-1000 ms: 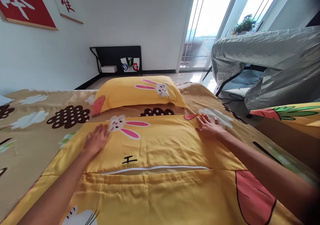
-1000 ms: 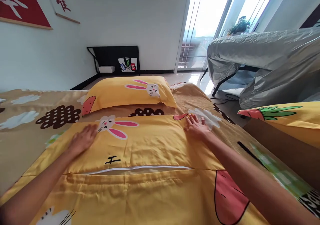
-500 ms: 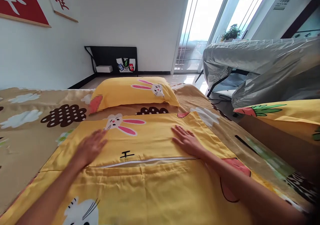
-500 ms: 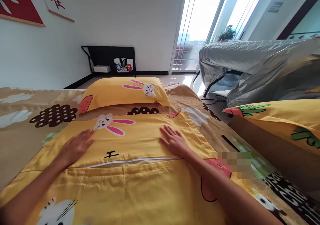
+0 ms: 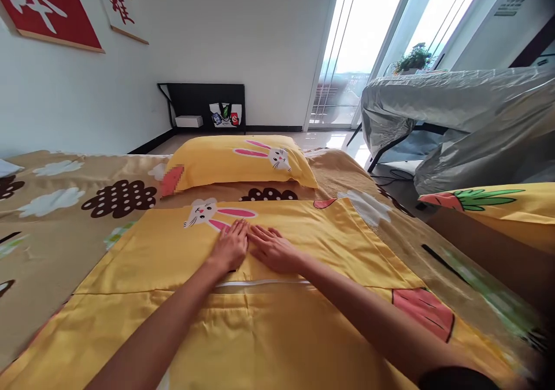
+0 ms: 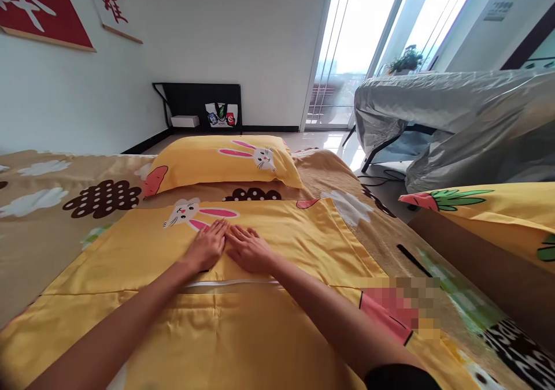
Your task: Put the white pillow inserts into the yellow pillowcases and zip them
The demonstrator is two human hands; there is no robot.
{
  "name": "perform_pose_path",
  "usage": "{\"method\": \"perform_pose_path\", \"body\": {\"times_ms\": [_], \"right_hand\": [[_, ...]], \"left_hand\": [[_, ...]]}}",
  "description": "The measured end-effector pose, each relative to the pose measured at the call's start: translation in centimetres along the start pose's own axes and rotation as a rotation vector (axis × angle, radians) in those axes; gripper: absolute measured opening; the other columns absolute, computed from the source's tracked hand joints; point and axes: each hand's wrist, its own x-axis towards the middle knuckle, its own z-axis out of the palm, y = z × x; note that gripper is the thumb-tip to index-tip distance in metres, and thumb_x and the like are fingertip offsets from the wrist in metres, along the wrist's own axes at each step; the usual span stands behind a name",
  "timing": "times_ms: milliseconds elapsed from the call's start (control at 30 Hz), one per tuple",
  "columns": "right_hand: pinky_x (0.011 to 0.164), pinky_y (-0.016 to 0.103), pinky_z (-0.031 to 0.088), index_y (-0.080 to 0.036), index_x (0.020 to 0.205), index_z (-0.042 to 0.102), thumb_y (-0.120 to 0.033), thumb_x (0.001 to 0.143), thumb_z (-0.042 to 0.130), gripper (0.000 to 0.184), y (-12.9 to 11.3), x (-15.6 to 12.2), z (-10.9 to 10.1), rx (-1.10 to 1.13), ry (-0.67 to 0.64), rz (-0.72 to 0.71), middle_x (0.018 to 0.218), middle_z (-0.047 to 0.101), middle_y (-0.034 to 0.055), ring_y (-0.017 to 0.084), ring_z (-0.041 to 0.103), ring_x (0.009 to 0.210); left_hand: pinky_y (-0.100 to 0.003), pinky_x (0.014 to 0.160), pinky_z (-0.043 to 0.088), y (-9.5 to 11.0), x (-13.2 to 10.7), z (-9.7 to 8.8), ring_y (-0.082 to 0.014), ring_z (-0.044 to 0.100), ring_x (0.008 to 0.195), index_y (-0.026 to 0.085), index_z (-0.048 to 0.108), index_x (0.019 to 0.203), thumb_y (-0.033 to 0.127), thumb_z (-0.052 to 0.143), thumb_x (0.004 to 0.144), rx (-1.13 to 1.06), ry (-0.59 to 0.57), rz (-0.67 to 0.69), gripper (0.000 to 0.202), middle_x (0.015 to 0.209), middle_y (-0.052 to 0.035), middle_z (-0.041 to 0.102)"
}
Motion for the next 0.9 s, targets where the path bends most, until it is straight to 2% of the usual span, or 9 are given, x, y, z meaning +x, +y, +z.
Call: {"method": "perform_pose_path", "body": {"times_ms": [100,200,333,400,500,600,733,833,900], "right_hand": [[0.115,0.044,0.018,-0.026,0.149,0.026,-0.055,0.096,0.027,0.06,1.5,2.2,0.0,0.013,-0.068,-0.014,0.155,0.023,0.0046,0.019,0.02,0.143],[0.117,0.043,0.014,-0.029,0.148,0.027,-0.06,0.095,0.02,0.062,7.2,1.1,-0.8,-0.048,-0.085,0.121,0.156,0.021,0.0026,0.018,0.017,0.144],[0.117,0.045,0.011,-0.031,0.151,0.017,-0.059,0.095,0.016,0.062,15.7,-3.1,-2.0,-0.16,-0.054,0.364,0.158,0.009,0.0002,0.019,0.007,0.145],[0.117,0.046,0.011,-0.029,0.151,0.015,-0.058,0.095,0.017,0.063,18.3,-5.0,-2.5,-0.241,-0.036,0.533,0.158,0.009,0.0001,0.02,0.006,0.145],[0.116,0.049,0.009,-0.025,0.151,0.02,-0.054,0.096,0.021,0.062,19.3,-6.3,-3.0,-0.334,0.016,0.721,0.158,0.013,0.0007,0.021,0.009,0.145],[0.114,0.057,0.011,-0.015,0.147,0.03,-0.036,0.096,0.025,0.055,17.6,-6.3,-3.1,-0.353,0.103,0.783,0.155,0.024,0.0099,0.027,0.018,0.143],[0.107,0.051,0.029,-0.014,0.135,0.048,-0.019,0.091,0.031,0.047,11.6,-6.6,-3.3,-0.336,0.132,0.634,0.144,0.043,0.0159,0.027,0.039,0.134],[0.098,0.032,0.04,-0.02,0.115,0.061,-0.019,0.09,0.039,0.033,3.7,-7.7,-3.2,-0.286,0.097,0.303,0.122,0.063,0.0089,0.017,0.057,0.111],[0.084,0.031,0.045,-0.017,0.094,0.063,-0.016,0.089,0.042,0.021,-2.2,-8.6,-2.7,-0.21,-0.001,-0.112,0.093,0.068,0.007,0.016,0.061,0.086]], "left_hand": [[-0.044,0.117,0.018,-1.4,2.5,0.3,-0.0188,0.023,0.143,0.022,0.032,0.146,0.036,0.022,0.096,-0.027,-0.018,-0.029,0.054,0.154,-0.0022,0.025],[-0.047,0.116,0.016,-7.1,2.8,0.0,-0.0187,0.016,0.144,0.03,0.025,0.148,0.046,0.021,0.096,-0.028,-0.031,-0.14,0.055,0.157,0.0016,0.015],[-0.051,0.115,0.016,-13.6,1.8,-0.7,-0.0208,0.009,0.146,0.028,0.014,0.151,0.05,0.018,0.095,-0.019,-0.069,-0.377,0.06,0.159,-0.0014,0.007],[-0.054,0.113,0.017,-15.0,1.6,-1.2,-0.0238,0.01,0.145,0.026,0.011,0.151,0.051,0.016,0.095,-0.007,-0.1,-0.437,0.061,0.159,-0.0046,0.007],[-0.064,0.105,0.023,-14.5,1.5,-2.1,-0.0327,0.017,0.143,0.022,0.016,0.151,0.047,0.016,0.096,0.026,-0.117,-0.481,0.06,0.157,-0.0137,0.012],[-0.064,0.105,0.024,-11.1,0.7,-2.6,-0.0322,0.024,0.141,0.018,0.026,0.148,0.038,0.017,0.097,0.041,-0.091,-0.386,0.056,0.154,-0.0165,0.022],[-0.047,0.116,0.016,-4.6,-2.3,-2.2,-0.021,0.019,0.144,0.031,0.028,0.147,0.053,0.024,0.095,-0.037,-0.153,0.149,0.056,0.156,-0.0029,0.02],[-0.055,0.114,0.011,-1.2,-4.1,-2.2,-0.0275,0.01,0.145,0.037,0.022,0.148,0.07,0.028,0.087,-0.072,-0.196,0.328,0.069,0.158,-0.0042,0.005],[-0.056,0.113,0.012,-0.4,-4.7,-2.6,-0.0299,0.009,0.145,0.038,0.022,0.148,0.075,0.031,0.083,-0.072,-0.214,0.329,0.075,0.158,-0.0065,0.003]]}}
